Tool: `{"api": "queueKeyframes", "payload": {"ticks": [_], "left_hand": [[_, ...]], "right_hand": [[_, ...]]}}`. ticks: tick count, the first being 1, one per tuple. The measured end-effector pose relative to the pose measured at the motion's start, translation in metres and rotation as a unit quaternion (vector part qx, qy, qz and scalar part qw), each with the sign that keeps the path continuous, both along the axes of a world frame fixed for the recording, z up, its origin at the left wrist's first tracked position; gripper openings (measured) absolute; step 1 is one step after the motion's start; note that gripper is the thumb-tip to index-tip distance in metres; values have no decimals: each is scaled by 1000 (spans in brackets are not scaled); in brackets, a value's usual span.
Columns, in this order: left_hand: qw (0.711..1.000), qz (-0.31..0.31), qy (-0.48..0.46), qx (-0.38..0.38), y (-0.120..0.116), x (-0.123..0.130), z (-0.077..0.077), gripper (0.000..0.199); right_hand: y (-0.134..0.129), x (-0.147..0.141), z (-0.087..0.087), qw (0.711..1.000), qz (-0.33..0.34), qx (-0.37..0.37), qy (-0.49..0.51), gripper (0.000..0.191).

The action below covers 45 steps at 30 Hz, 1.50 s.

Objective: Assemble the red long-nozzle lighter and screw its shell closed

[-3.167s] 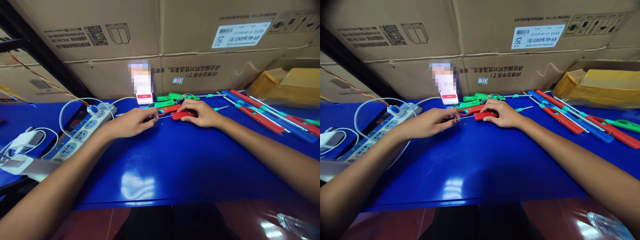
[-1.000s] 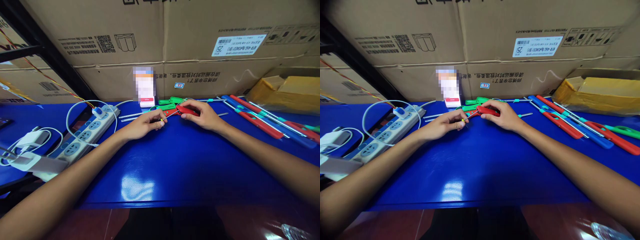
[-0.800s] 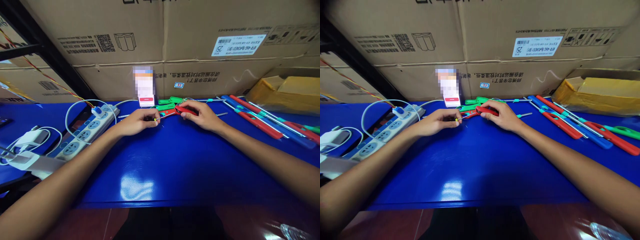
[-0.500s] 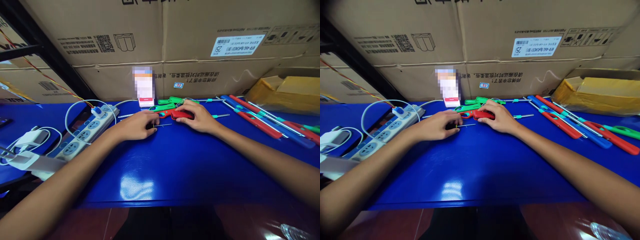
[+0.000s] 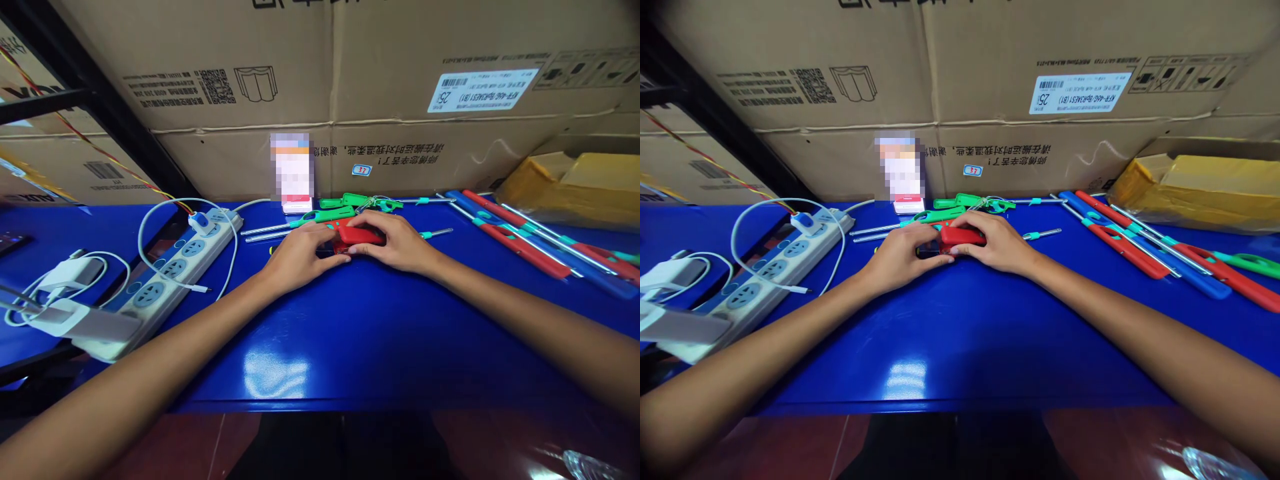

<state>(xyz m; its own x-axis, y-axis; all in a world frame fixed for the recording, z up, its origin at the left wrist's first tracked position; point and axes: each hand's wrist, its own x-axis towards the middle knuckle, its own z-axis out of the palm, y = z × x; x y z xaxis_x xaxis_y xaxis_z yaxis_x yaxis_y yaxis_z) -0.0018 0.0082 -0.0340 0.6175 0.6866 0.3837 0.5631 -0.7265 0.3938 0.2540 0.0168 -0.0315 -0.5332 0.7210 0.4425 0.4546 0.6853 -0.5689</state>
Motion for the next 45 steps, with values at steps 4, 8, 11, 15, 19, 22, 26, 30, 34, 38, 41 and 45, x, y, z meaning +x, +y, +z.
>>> {"api": "queueKeyframes", "payload": {"ticks": [4, 8, 11, 15, 19, 22, 26, 30, 34, 38, 41, 45], "left_hand": [[999, -13, 29, 12, 1, -1, -2, 25], [1000, -14, 22, 3, 0, 0, 1, 28], [1000, -16, 24, -4, -1, 0, 3, 28], [1000, -13, 25, -5, -1, 0, 2, 31], [1000, -10, 21, -12, 0, -1, 1, 33], [1000, -12, 20, -10, 0, -1, 1, 33], [1000, -11, 20, -11, 0, 0, 1, 34], [1000, -8, 19, -16, 0, 0, 2, 34], [999, -7, 21, -23, -1, 0, 3, 35], [999, -13, 31, -14, -2, -1, 5, 34], [999, -24, 37, 3, -2, -2, 6, 32], [998, -40, 46, 16, -4, -2, 10, 30]], "right_hand": [[-2, -2, 3, 999, 3, -25, 29, 32], [1, 2, 7, 992, -7, -73, 103, 41], [5, 7, 13, 976, -11, -132, 175, 49], [8, 12, 20, 955, -4, -170, 245, 52], [12, 14, 20, 933, 3, -201, 300, 52], [13, 17, 21, 920, -5, -226, 320, 52], [14, 19, 22, 911, -32, -232, 339, 58], [19, 26, 26, 917, -48, -203, 340, 56], [29, 42, 32, 956, -63, -108, 264, 57], [36, 60, 31, 997, -71, 17, 18, 54], [39, 67, 23, 992, -39, 48, -110, 44], [41, 70, 12, 982, -40, 63, -172, 38]]}}
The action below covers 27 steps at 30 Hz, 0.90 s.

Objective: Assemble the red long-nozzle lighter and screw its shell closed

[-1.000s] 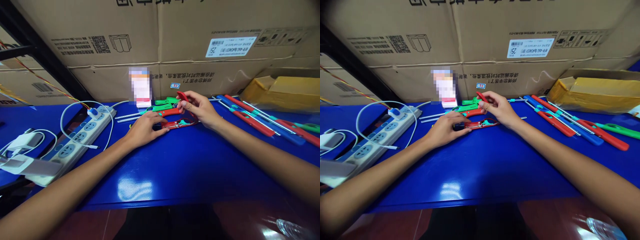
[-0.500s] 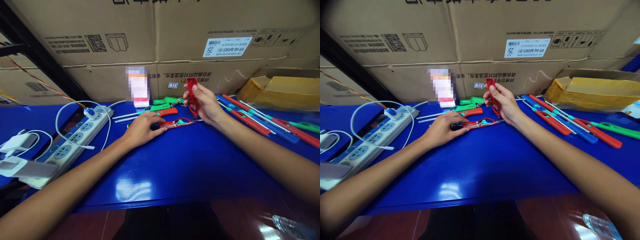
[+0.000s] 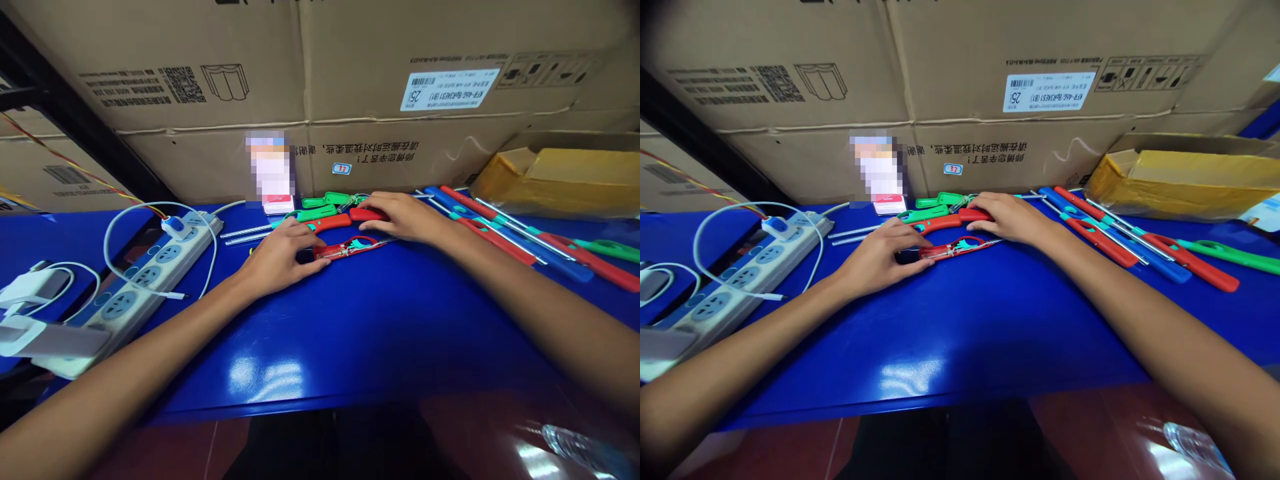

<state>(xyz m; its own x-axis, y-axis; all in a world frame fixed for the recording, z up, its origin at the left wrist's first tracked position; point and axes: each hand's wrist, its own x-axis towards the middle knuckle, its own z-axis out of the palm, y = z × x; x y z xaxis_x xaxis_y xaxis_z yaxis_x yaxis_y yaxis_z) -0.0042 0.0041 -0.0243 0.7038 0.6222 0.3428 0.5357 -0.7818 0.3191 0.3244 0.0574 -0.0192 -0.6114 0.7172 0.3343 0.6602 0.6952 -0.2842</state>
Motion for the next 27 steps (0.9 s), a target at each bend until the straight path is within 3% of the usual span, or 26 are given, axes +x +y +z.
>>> {"api": "queueKeyframes", "payload": {"ticks": [7, 13, 18, 24, 27], "left_hand": [[1000, -25, 11, 4, -10, 5, 7, 27], [997, -76, 2, -2, -15, 7, 8, 44], [995, -96, 0, -27, -15, 6, 8, 39], [994, -102, 7, -31, -16, 3, 13, 34], [994, -107, 20, -30, -18, 4, 15, 34]], "right_hand": [[1, 2, -3, 999, -2, -6, -42, 35], [-1, 0, -3, 999, -3, -18, -32, 40], [-10, -10, 11, 1000, 27, 4, -3, 35], [-34, -21, 40, 979, 128, -147, -61, 31], [-43, -21, 44, 970, 120, -180, -110, 38]]}}
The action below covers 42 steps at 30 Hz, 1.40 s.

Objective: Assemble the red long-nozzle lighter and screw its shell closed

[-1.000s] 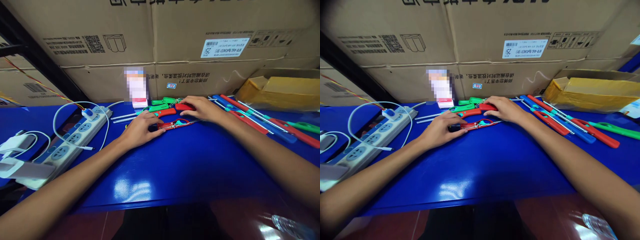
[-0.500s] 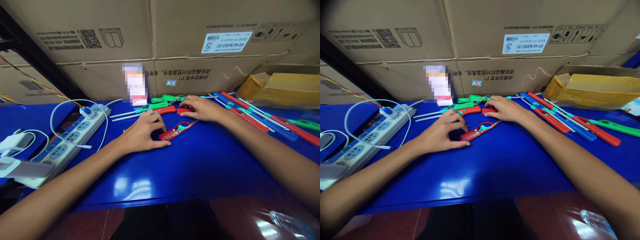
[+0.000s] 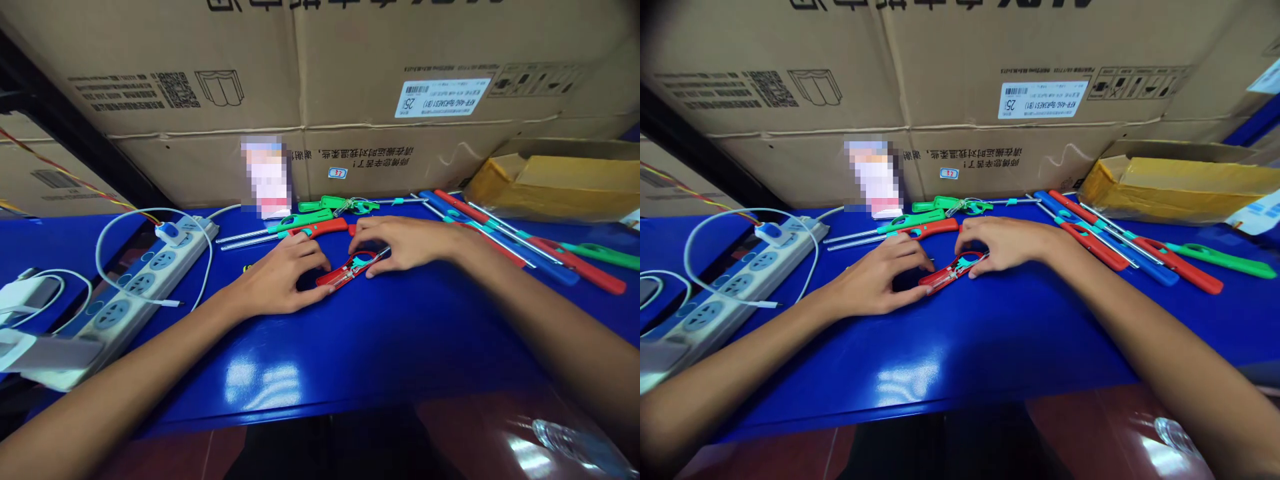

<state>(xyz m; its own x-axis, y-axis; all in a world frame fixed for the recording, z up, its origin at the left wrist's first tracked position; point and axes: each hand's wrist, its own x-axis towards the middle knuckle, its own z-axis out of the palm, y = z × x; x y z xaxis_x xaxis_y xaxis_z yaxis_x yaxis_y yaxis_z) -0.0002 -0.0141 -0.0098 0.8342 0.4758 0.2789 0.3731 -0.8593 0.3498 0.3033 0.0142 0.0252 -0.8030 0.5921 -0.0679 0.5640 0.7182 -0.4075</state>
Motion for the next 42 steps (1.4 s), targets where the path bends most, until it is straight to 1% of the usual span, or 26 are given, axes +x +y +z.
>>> {"api": "queueKeyframes", "payload": {"ticks": [3, 6, 8, 12, 15, 18, 21, 24, 25, 27, 28, 30, 31, 32, 34, 36, 37, 39, 42], "left_hand": [[1000, -21, 13, 4, -4, 3, 2, 33], [999, -53, 12, -2, -8, 5, 5, 30], [998, -62, 5, -6, -10, 5, 5, 28], [998, -58, -4, -14, -9, 5, 4, 29], [998, -53, -8, -23, -7, 4, 1, 29], [998, -48, -13, -34, -5, 4, -2, 28], [998, -45, -13, -45, -5, 4, -3, 28], [998, -50, -13, -48, -6, 4, -2, 27], [998, -50, -14, -46, -6, 4, -2, 26], [998, -49, -18, -40, -6, 5, -2, 25], [998, -47, -20, -39, -6, 5, -2, 25], [998, -49, -25, -36, -7, 7, -2, 25], [998, -51, -26, -35, -7, 8, -3, 25], [998, -54, -27, -35, -8, 9, -3, 25], [997, -57, -28, -35, -8, 11, -5, 26], [997, -55, -31, -37, -8, 11, -6, 26], [997, -52, -34, -38, -8, 10, -6, 26], [998, -43, -37, -40, -7, 9, -6, 26], [998, -35, -40, -37, -6, 7, -5, 26]], "right_hand": [[-6, 0, 0, 1000, -13, 3, -28, 35], [-11, -3, 1, 999, 0, -2, -39, 28], [-16, -5, 4, 999, 5, -5, -49, 28], [-29, -9, 11, 998, 18, -3, -66, 27], [-39, -12, 14, 998, 34, -1, -61, 26], [-47, -16, 16, 998, 34, 2, -49, 26], [-55, -14, 18, 998, 24, 10, -58, 31], [-72, -3, 22, 998, 4, 24, -65, 48], [-82, 2, 22, 998, -14, 40, -53, 59], [-106, 10, 17, 991, -92, 88, -41, 83], [-119, 11, 13, 979, -157, 124, -32, 87], [-144, 5, -1, 941, -297, 160, -34, 85], [-154, -3, -10, 923, -344, 167, -33, 85], [-161, -13, -18, 913, -370, 171, -35, 89], [-168, -37, -31, 893, -405, 186, -59, 101], [-167, -59, -37, 880, -425, 188, -95, 105], [-165, -66, -38, 874, -436, 182, -113, 101], [-164, -70, -35, 873, -437, 175, -128, 83], [-175, -53, -32, 891, -418, 141, -112, 63]]}}
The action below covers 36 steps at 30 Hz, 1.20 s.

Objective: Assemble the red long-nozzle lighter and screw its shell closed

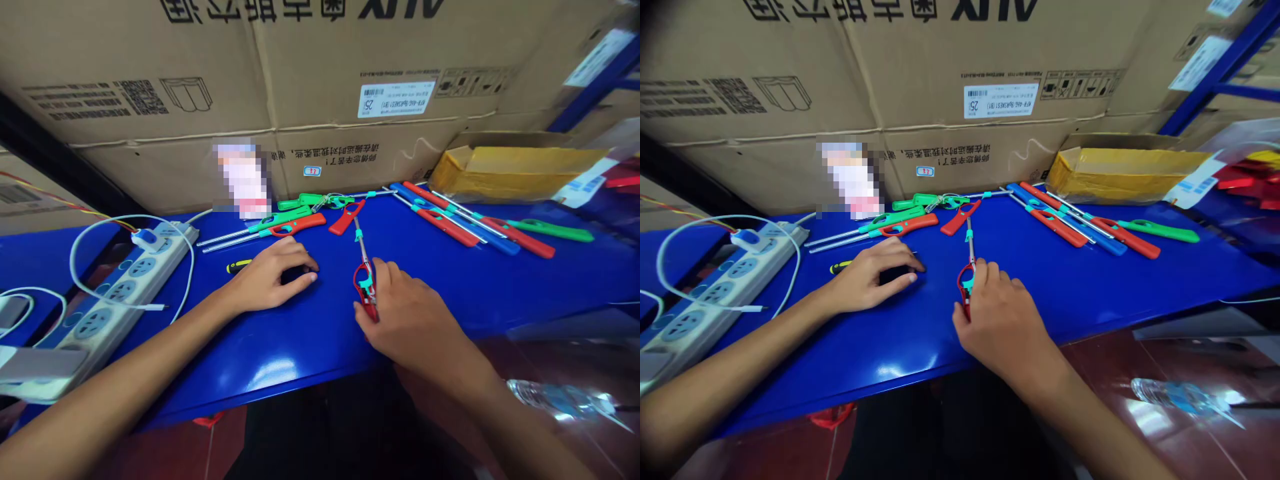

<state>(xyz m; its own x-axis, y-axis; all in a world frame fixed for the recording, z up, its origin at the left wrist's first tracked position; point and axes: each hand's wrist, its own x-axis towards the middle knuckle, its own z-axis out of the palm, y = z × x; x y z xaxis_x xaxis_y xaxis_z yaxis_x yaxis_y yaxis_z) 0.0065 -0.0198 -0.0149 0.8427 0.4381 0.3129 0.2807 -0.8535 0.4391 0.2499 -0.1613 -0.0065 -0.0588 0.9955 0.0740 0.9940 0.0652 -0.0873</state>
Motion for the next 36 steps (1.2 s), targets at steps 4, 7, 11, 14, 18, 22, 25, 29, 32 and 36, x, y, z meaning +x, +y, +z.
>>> {"api": "queueKeyframes", "payload": {"ticks": [4, 7, 11, 14, 18, 22, 25, 29, 32, 36], "left_hand": [[1000, 0, -5, 4, -1, 1, 0, 27], [1000, 1, -8, 9, -1, 2, -1, 27], [999, 12, -19, 23, 0, 3, 0, 26], [998, 35, -23, 45, 2, 2, 3, 29], [996, 36, 45, 66, 7, -1, 8, 37], [993, 16, 103, 60, 16, -11, 14, 29], [993, 24, 112, 40, 22, -20, 18, 27], [992, 54, 115, 27, 22, -22, 21, 28], [991, 55, 120, 11, 19, -22, 22, 25], [988, 75, 133, 10, 18, -29, 31, 28]], "right_hand": [[-33, 44, -6, 998, 42, 34, 39, 50], [-50, 79, -10, 996, 53, 28, 60, 52], [-42, 112, -3, 989, 96, -39, 109, 57], [-13, 121, 3, 978, 149, -51, 138, 51], [41, 117, 3, 955, 235, -31, 176, 45], [86, 102, -2, 938, 286, -20, 196, 41], [111, 87, -5, 920, 322, -30, 220, 37], [137, 66, -10, 896, 376, -32, 234, 31], [149, 56, -16, 881, 403, -22, 246, 28], [149, 54, -25, 881, 390, -12, 268, 37]]}}
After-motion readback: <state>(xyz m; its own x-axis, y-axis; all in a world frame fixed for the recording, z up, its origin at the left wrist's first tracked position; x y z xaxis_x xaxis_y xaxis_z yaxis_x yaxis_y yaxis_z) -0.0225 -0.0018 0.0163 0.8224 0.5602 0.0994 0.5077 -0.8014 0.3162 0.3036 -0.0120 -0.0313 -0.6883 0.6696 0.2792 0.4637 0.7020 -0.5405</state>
